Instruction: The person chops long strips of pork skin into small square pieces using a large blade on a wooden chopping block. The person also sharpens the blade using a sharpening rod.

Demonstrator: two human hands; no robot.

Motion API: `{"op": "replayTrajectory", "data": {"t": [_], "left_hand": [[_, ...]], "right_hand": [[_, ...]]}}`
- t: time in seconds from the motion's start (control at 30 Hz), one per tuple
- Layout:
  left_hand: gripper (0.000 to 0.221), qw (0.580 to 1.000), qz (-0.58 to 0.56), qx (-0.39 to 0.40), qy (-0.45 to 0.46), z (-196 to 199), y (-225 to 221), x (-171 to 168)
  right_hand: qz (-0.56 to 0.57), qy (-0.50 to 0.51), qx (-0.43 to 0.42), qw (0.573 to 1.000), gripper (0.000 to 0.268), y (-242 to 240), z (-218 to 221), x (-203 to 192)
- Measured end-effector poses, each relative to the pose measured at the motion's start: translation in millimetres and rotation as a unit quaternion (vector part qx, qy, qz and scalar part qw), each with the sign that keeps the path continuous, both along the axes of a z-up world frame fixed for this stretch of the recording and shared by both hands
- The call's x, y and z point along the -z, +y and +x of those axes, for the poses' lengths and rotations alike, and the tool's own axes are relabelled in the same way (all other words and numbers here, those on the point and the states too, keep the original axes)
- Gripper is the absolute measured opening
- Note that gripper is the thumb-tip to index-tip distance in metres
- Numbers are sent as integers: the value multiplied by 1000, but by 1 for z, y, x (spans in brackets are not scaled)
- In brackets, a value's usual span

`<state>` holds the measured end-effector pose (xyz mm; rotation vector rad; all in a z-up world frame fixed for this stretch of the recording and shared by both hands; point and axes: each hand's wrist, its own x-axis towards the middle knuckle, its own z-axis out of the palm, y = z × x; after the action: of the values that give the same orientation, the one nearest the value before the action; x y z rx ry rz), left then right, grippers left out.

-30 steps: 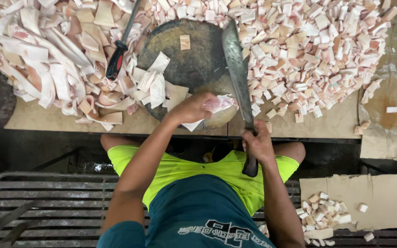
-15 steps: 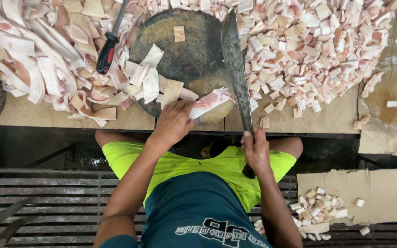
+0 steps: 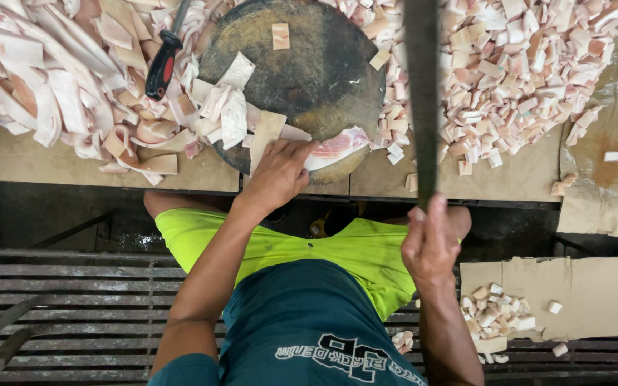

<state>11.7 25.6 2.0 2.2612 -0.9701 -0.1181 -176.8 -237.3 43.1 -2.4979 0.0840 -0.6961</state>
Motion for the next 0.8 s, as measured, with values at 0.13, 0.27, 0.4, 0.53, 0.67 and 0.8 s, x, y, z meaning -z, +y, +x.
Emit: {"op": "replayTrajectory", "data": {"t": [0.13, 0.27, 0.4, 0.53, 0.67, 0.8], "left_hand": [[64, 1000, -14, -3, 4, -2, 1, -1], [65, 1000, 5, -6, 13, -4, -2, -2], [63, 1000, 1, -10, 8, -1, -5, 1], [67, 999, -17, 2, 30, -2, -10, 6], [66, 998, -27, 9, 47, -1, -15, 3], [61, 999, -33, 11, 18, -5, -9, -12]], "right_hand": [[-73, -53, -57, 994, 50, 4, 11, 2], [-109, 196, -28, 974, 57, 7, 14, 8], [-12, 143, 14, 990, 55, -5, -7, -3], [23, 57, 33, 998, 55, -10, -16, -7], [-85, -9, -36, 996, 54, 8, 5, 10], [-60, 172, -20, 983, 61, 13, 13, 7]]}}
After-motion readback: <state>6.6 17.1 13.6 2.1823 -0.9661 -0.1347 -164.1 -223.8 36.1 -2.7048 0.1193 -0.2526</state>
